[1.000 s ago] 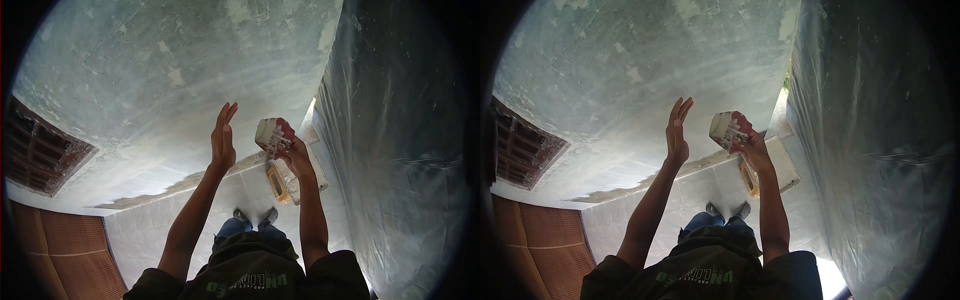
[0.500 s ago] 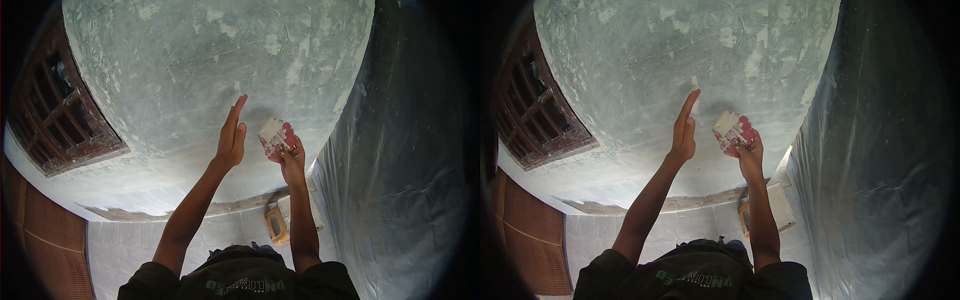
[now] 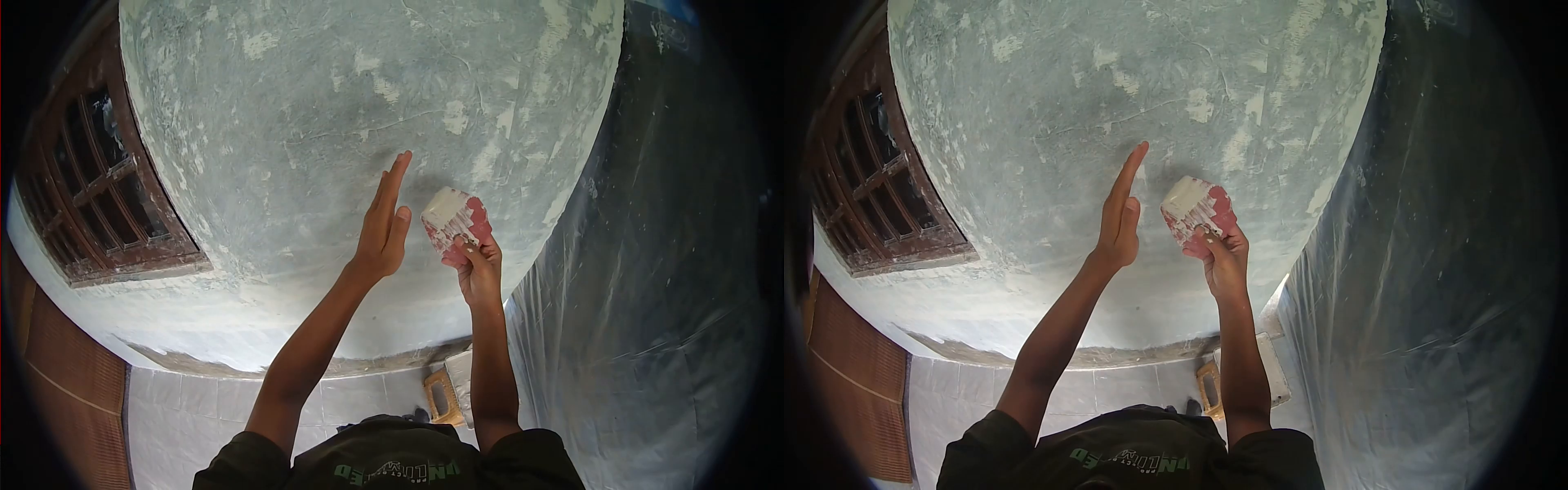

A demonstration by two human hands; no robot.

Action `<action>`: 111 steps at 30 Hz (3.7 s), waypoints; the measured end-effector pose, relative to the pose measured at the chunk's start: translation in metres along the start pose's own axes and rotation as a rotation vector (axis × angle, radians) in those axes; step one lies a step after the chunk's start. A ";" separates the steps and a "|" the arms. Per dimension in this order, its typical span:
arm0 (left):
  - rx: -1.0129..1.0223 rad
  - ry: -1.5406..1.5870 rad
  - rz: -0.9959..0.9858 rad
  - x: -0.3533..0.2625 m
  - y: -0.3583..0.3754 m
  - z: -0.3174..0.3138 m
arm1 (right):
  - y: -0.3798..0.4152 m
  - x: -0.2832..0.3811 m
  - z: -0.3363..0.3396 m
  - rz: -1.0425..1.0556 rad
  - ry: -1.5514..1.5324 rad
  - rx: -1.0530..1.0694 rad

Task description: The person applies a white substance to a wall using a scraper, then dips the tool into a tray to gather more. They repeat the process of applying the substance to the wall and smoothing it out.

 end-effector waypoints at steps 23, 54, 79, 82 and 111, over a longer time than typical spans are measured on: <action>-0.024 -0.097 -0.220 -0.024 -0.103 -0.002 | -0.077 0.091 -0.018 0.093 0.088 0.178; -0.444 -0.792 -0.597 -0.026 -0.362 0.156 | -0.344 0.324 -0.277 1.438 1.363 -0.055; -0.528 -0.740 -0.582 -0.021 -0.351 0.159 | -0.364 0.297 -0.303 1.641 1.718 0.155; -0.528 -0.741 -0.564 -0.021 -0.351 0.159 | -0.386 0.324 -0.330 1.695 1.617 0.106; -0.531 -0.736 -0.569 -0.021 -0.343 0.160 | -0.340 0.264 -0.314 1.588 1.929 0.281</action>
Point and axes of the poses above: each hand's wrist, its own y-axis away from the middle knuckle, its own z-axis out of the back of the hand, x = y × z, the point moved 2 cm from there along -y, towards the middle knuckle, and after that the axes turned 5 degrees about x, right-handed, at the moved point
